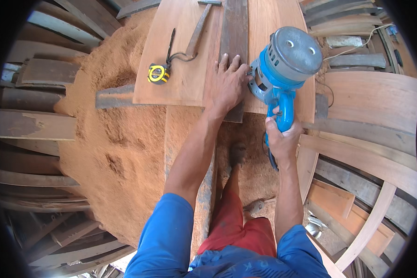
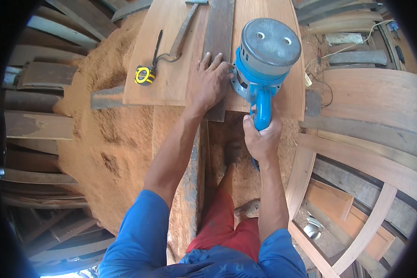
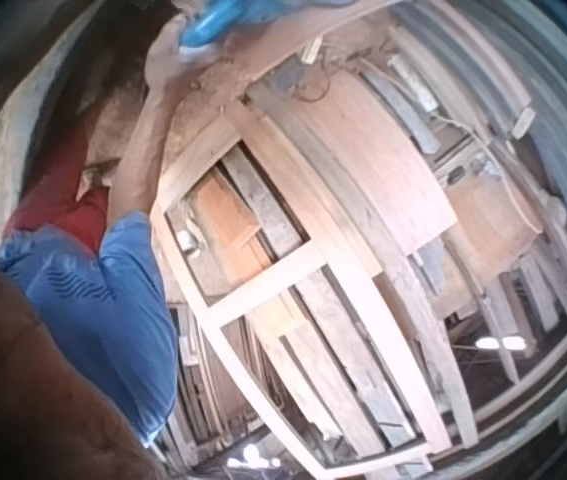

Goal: The person uses a handheld electric router to shape the edge of a wooden board clamped to a workbench. They guide the tool along a straight metal guide to create a groove, then measure the board with a tape measure and inspect the finished edge.

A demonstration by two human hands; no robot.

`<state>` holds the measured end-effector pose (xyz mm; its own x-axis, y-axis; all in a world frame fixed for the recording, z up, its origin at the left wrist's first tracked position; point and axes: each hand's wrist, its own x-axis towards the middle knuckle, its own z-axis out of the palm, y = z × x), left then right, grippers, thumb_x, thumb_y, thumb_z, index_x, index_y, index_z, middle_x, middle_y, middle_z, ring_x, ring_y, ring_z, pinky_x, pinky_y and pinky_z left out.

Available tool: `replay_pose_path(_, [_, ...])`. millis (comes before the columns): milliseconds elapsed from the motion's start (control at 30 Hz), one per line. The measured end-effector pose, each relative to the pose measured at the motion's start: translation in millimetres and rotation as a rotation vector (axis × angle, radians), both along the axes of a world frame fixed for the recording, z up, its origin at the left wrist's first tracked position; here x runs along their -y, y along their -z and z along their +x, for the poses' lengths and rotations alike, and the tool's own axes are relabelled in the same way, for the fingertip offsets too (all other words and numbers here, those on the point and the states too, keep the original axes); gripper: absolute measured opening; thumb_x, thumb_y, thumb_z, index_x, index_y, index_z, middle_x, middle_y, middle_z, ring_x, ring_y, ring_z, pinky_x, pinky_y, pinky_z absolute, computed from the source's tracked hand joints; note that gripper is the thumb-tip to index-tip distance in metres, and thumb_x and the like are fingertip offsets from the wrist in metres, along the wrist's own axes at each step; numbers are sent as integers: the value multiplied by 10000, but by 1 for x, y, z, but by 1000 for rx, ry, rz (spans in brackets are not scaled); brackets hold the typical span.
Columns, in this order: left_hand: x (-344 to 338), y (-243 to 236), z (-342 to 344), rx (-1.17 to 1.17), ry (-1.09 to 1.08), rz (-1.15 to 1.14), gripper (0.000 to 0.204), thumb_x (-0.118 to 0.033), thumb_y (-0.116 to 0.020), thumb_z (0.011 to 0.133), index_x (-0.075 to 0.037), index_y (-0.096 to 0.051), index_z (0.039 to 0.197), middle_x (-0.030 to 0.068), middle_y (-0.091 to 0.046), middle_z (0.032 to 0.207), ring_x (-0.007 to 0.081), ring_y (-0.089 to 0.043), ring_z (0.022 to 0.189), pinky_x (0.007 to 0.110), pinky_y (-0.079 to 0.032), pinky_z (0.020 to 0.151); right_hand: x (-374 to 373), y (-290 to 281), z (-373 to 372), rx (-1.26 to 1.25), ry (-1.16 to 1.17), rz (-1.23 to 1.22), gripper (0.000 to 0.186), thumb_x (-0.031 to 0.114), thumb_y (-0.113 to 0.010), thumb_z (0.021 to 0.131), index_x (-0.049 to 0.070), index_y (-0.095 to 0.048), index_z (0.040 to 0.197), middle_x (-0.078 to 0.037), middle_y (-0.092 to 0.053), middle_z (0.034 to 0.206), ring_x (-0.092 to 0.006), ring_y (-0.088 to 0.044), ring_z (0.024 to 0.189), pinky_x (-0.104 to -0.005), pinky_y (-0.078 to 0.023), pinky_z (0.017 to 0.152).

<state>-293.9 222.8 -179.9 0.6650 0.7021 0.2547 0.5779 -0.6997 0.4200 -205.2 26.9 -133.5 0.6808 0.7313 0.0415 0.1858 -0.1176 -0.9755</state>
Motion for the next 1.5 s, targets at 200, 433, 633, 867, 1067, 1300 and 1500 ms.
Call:
replay_pose_path(200, [-2, 3, 0, 42, -20, -57, 436, -340, -631, 1021, -155, -578, 1412, 195, -501, 1586, 438, -356, 1528, 572, -246, 1255, -3, -2, 1, -7, -19, -16, 261, 34, -704, 874, -4, -631, 1122, -63, -646, 939, -142, -636, 819, -330, -539, 778])
replay_pose_path(433, [1, -2, 0, 30, -33, -134, 586, -280, -667, 990, -72, -471, 1501, 189, -482, 1601, 424, -351, 1534, 540, -218, 1284, -9, 3, 1, 12, 4, 42, 191, 34, -708, 889, 20, -653, 1071, -26, -642, 865, -91, -593, 748, -299, -505, 679])
replay_pose_path(633, [3, -6, -3, 21, -22, -101, 702, -279, -685, 941, 3, -405, 1520, 221, -506, 1555, 427, -368, 1523, 533, -215, 1289, -11, 3, 7, -30, -8, -4, 231, 44, -711, 880, 1, -636, 1095, -48, -635, 900, -134, -618, 798, -329, -531, 760])
replay_pose_path(867, [1, -4, -5, -18, 3, -105, 822, -257, -671, 871, 16, -327, 1566, 253, -471, 1565, 437, -326, 1541, 543, -191, 1295, -16, 2, 10, -14, -4, 11, 206, 46, -710, 878, 4, -641, 1068, -56, -646, 890, -143, -624, 792, -338, -534, 758])
replay_pose_path(1067, [0, -3, -5, -4, 4, -102, 835, -252, -674, 862, 11, -326, 1574, 249, -476, 1565, 445, -320, 1541, 555, -186, 1293, -20, 1, 14, -13, -2, 23, 206, 32, -701, 870, 1, -644, 1065, -59, -645, 879, -144, -626, 786, -338, -534, 756])
replay_pose_path(1300, [5, -12, -1, -35, 14, -22, 636, -301, -643, 962, -204, -464, 1565, 186, -518, 1577, 476, -374, 1504, 560, -248, 1251, -21, 2, 19, -86, -22, -13, 230, 34, -703, 866, -10, -642, 1084, -60, -651, 877, -134, -631, 786, -330, -539, 759])
replay_pose_path(1500, [-9, -10, 20, 21, -57, -93, 346, -328, -666, 995, -198, -699, 1313, 156, -572, 1536, 505, -437, 1440, 579, -285, 1193, -20, -2, 16, -52, -38, 0, 238, 36, -703, 871, -6, -639, 1096, -51, -651, 875, -131, -633, 785, -331, -543, 763])
